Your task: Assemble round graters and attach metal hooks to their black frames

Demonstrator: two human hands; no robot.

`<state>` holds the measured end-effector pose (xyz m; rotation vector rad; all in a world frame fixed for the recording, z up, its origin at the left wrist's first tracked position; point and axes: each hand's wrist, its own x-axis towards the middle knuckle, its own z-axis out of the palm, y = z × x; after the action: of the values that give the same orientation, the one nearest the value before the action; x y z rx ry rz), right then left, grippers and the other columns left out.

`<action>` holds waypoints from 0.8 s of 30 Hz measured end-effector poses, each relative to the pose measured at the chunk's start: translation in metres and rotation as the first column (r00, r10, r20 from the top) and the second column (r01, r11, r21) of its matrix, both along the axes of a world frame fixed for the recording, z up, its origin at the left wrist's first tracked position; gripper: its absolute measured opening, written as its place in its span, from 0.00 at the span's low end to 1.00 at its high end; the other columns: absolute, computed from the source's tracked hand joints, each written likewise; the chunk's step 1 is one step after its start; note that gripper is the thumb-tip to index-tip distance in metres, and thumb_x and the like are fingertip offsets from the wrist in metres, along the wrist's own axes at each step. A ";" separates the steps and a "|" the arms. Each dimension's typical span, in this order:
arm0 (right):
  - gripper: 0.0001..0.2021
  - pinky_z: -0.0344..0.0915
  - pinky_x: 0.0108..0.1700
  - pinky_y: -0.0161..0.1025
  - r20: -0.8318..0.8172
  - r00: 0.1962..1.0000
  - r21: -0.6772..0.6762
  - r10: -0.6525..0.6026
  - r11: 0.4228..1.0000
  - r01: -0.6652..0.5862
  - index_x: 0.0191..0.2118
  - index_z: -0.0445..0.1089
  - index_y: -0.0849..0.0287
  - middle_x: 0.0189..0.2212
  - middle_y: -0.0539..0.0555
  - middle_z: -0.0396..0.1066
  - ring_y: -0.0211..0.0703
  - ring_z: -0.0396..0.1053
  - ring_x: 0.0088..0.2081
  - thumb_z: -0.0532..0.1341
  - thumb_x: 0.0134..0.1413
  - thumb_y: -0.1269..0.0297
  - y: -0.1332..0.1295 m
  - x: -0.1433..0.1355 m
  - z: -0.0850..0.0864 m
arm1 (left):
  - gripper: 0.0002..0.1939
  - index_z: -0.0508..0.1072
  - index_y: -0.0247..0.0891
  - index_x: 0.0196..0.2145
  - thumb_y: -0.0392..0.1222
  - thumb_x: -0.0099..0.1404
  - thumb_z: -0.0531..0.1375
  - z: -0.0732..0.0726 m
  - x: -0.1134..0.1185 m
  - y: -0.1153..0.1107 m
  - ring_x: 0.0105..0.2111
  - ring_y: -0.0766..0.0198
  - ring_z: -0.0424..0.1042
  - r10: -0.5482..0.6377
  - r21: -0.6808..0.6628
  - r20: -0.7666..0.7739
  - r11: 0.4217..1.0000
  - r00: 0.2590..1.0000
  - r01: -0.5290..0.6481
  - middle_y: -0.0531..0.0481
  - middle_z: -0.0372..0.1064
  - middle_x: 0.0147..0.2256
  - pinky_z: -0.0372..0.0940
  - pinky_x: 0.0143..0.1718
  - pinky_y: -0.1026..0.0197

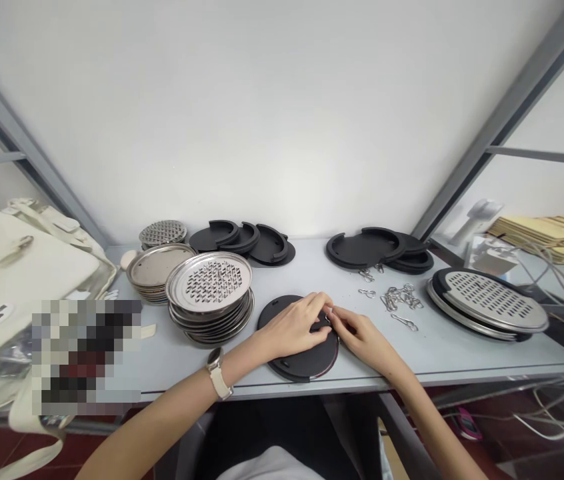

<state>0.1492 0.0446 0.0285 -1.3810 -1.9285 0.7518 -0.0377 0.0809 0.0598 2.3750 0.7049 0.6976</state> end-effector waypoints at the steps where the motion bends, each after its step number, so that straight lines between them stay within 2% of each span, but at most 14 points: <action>1: 0.17 0.56 0.28 0.34 0.009 1.000 -0.005 0.005 1.000 -0.005 0.30 0.63 0.58 0.22 0.48 0.61 0.38 0.56 0.25 0.47 0.64 0.54 0.000 0.000 0.000 | 0.15 0.60 0.40 0.46 0.34 0.62 0.58 0.000 0.000 0.000 0.35 0.64 0.72 -0.002 -0.005 0.001 1.000 1.000 0.002 0.48 0.66 0.45 0.67 0.38 0.61; 9: 0.14 0.49 0.25 0.33 0.025 1.000 -0.030 -0.011 0.999 0.012 0.25 0.56 0.58 0.19 0.44 0.52 0.34 0.50 0.23 0.50 0.61 0.60 0.001 0.003 -0.004 | 0.16 0.58 0.41 0.48 0.34 0.63 0.57 -0.002 -0.001 0.000 0.39 0.62 0.72 -0.029 -0.012 0.005 1.000 1.000 0.029 0.47 0.68 0.46 0.67 0.40 0.60; 14: 0.14 0.51 0.26 0.34 0.023 1.000 -0.024 -0.005 1.000 0.005 0.25 0.57 0.58 0.19 0.45 0.54 0.35 0.52 0.23 0.49 0.61 0.62 0.001 0.003 -0.004 | 0.15 0.59 0.41 0.48 0.34 0.64 0.56 -0.002 -0.001 0.000 0.46 0.59 0.70 -0.055 0.002 0.001 0.999 0.999 0.055 0.46 0.67 0.48 0.66 0.45 0.57; 21: 0.15 0.54 0.28 0.35 0.044 0.999 -0.006 -0.003 1.000 0.003 0.28 0.63 0.59 0.22 0.47 0.62 0.37 0.57 0.25 0.48 0.63 0.58 0.000 0.003 -0.003 | 0.15 0.58 0.41 0.48 0.33 0.65 0.56 -0.002 -0.001 0.001 0.47 0.58 0.69 -0.065 0.021 -0.008 0.998 0.998 0.065 0.46 0.67 0.47 0.66 0.46 0.57; 24: 0.16 0.54 0.28 0.35 0.037 0.999 -0.012 0.003 1.000 -0.003 0.29 0.63 0.59 0.22 0.48 0.62 0.38 0.57 0.25 0.48 0.64 0.58 0.000 0.004 -0.004 | 0.15 0.58 0.41 0.48 0.33 0.65 0.56 -0.003 0.000 0.001 0.47 0.58 0.69 -0.066 0.028 -0.007 0.997 0.998 0.066 0.45 0.67 0.48 0.66 0.46 0.57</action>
<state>0.1528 0.0442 0.0247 -1.4089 -1.9581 0.7452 -0.0380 0.0815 0.0569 2.4156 0.6202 0.6770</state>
